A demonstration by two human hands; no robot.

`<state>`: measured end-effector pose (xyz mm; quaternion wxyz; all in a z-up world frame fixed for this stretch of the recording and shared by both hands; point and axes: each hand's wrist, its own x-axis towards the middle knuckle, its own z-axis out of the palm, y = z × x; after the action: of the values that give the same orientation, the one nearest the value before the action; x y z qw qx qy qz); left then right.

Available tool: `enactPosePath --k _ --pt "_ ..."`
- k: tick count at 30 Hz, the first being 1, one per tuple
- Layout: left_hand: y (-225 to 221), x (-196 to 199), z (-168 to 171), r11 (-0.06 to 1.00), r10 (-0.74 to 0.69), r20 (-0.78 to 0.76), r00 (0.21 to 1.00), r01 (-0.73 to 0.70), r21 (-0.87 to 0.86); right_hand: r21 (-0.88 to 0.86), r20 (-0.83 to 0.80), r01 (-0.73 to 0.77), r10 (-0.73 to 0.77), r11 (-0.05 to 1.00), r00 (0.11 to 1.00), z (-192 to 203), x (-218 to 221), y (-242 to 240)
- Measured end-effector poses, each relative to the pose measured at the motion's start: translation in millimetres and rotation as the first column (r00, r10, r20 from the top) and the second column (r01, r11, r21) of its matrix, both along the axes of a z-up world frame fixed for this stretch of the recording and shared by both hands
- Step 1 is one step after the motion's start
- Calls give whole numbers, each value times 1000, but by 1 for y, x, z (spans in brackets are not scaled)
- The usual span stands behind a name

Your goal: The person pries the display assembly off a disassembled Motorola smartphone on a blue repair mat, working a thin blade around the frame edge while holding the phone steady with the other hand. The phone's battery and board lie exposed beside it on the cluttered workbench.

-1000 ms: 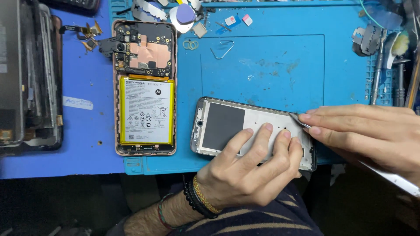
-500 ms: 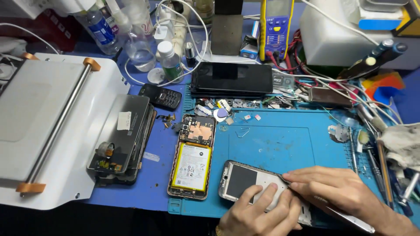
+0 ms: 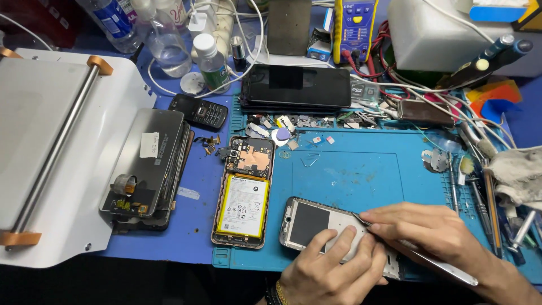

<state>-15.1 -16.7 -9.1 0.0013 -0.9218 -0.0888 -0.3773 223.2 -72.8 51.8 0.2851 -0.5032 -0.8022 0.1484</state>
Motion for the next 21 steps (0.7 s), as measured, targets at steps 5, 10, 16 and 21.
enactPosePath --k 5,10,16,21 --pt "1 0 0 1000 -7 4 1000 7 -7 12 46 -5 5 1000 999 -5 2 -1" --pt "-1 0 0 1000 -15 -8 1000 15 -14 -4 -15 27 -28 1000 1000 -5 -3 4" --pt "2 -2 11 999 -14 23 1000 15 -38 -59 -1 23 -23 998 1000 -4 5 -6" --pt "14 -20 31 994 -90 -49 995 86 -69 -107 -83 7 -15 994 996 -4 7 -9"
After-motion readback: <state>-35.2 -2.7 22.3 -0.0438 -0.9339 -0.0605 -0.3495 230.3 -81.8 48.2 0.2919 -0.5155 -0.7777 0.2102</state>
